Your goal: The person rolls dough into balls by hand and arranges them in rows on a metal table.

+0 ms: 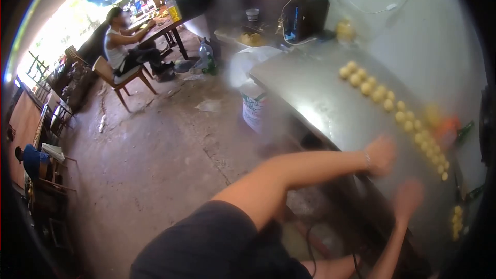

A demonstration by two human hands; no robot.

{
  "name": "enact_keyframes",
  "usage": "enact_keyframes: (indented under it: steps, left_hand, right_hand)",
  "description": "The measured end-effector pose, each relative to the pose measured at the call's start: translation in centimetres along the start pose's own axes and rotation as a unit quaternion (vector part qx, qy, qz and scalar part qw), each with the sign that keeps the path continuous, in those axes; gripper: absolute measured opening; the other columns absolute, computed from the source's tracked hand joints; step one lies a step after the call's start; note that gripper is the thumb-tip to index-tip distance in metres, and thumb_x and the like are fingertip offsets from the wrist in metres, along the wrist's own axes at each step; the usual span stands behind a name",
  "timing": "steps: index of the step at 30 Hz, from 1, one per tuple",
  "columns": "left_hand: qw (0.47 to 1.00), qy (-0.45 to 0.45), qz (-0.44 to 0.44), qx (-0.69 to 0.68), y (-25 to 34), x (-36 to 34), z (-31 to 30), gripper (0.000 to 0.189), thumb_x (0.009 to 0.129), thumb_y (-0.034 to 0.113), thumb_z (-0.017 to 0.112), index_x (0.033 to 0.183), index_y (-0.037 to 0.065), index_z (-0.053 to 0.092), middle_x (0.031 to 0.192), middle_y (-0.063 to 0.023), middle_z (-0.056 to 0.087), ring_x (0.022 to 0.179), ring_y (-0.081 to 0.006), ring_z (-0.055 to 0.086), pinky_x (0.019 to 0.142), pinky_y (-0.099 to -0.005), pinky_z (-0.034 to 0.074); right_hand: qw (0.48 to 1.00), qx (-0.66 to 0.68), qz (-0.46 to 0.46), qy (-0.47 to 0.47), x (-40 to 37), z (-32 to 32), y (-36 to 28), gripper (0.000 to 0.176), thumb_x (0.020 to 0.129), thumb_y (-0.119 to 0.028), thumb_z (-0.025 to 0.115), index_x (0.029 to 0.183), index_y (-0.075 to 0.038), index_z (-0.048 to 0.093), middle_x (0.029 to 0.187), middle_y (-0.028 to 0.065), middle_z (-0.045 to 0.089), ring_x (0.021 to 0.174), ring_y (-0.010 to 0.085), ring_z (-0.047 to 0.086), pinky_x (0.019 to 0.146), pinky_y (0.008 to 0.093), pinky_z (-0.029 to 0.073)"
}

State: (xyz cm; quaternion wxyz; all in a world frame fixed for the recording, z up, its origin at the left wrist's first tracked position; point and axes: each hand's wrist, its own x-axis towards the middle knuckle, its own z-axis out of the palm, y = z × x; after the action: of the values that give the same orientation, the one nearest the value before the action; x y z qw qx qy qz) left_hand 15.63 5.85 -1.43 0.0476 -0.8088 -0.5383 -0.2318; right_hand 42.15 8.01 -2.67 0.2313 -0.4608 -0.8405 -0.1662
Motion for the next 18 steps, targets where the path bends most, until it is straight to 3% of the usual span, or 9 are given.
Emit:
enact_keyframes:
  steps: [2,8,9,13,16,18]
  left_hand:
    - [1.0,-0.01,-0.009,-0.016,0.9,1.8,0.3,0.043,0.089,0.046,0.063,0.103,0.01,0.081,0.116,-0.0153,0.073,0.12,-0.0314,0.058,0.102,-0.0519,0.041]
    - [0.998,-0.04,-0.051,-0.018,0.8,7.5,2.8,0.044,0.095,0.048,0.061,0.108,0.012,0.083,0.119,-0.0125,0.074,0.125,-0.0287,0.058,0.106,-0.0513,0.041]
    - [0.998,-0.035,-0.054,-0.022,0.4,8.3,3.0,0.044,0.096,0.047,0.061,0.108,0.013,0.084,0.119,-0.0124,0.074,0.126,-0.0284,0.058,0.107,-0.0511,0.041]
    - [0.996,-0.032,-0.077,-0.017,-1.2,11.0,3.0,0.041,0.096,0.043,0.059,0.11,0.012,0.084,0.122,-0.0128,0.074,0.129,-0.0278,0.058,0.111,-0.05,0.04]
    - [0.993,-0.053,-0.103,-0.01,-2.2,12.6,3.1,0.037,0.096,0.035,0.058,0.11,0.012,0.084,0.125,-0.0131,0.073,0.128,-0.0286,0.06,0.112,-0.0493,0.041]
    - [0.993,0.002,-0.115,-0.002,-3.1,13.4,4.4,0.035,0.096,0.031,0.057,0.11,0.011,0.083,0.124,-0.0135,0.073,0.128,-0.0293,0.061,0.113,-0.0495,0.04]
  right_hand:
    - [0.999,0.036,-0.003,-0.038,1.8,0.5,-1.1,0.02,0.089,-0.021,0.06,0.1,-0.005,0.056,0.104,0.0174,0.057,0.108,0.0409,0.055,0.089,0.0548,0.042]
    - [0.999,0.026,0.018,-0.003,6.3,5.9,1.2,0.032,0.099,-0.022,0.059,0.124,-0.003,0.063,0.123,0.0169,0.066,0.125,0.0388,0.057,0.101,0.0538,0.044]
    - [0.998,0.046,0.03,-0.041,7.4,4.8,0.7,0.033,0.101,-0.024,0.058,0.125,-0.002,0.065,0.124,0.019,0.068,0.123,0.041,0.059,0.102,0.0542,0.046]
    - [0.996,0.079,0.05,-0.008,10.8,5.3,1.2,0.029,0.102,-0.026,0.059,0.109,0.001,0.066,0.112,0.026,0.068,0.108,0.0485,0.063,0.093,0.0574,0.048]
    - [0.994,0.087,0.065,-0.007,12.3,7.8,4.4,0.027,0.102,-0.025,0.057,0.108,0.001,0.065,0.111,0.0271,0.068,0.107,0.0497,0.062,0.091,0.0575,0.048]
    - [0.992,0.09,0.085,-0.034,13.0,8.4,6.6,0.027,0.102,-0.023,0.057,0.108,0.001,0.066,0.111,0.0262,0.069,0.108,0.0486,0.063,0.091,0.0571,0.049]
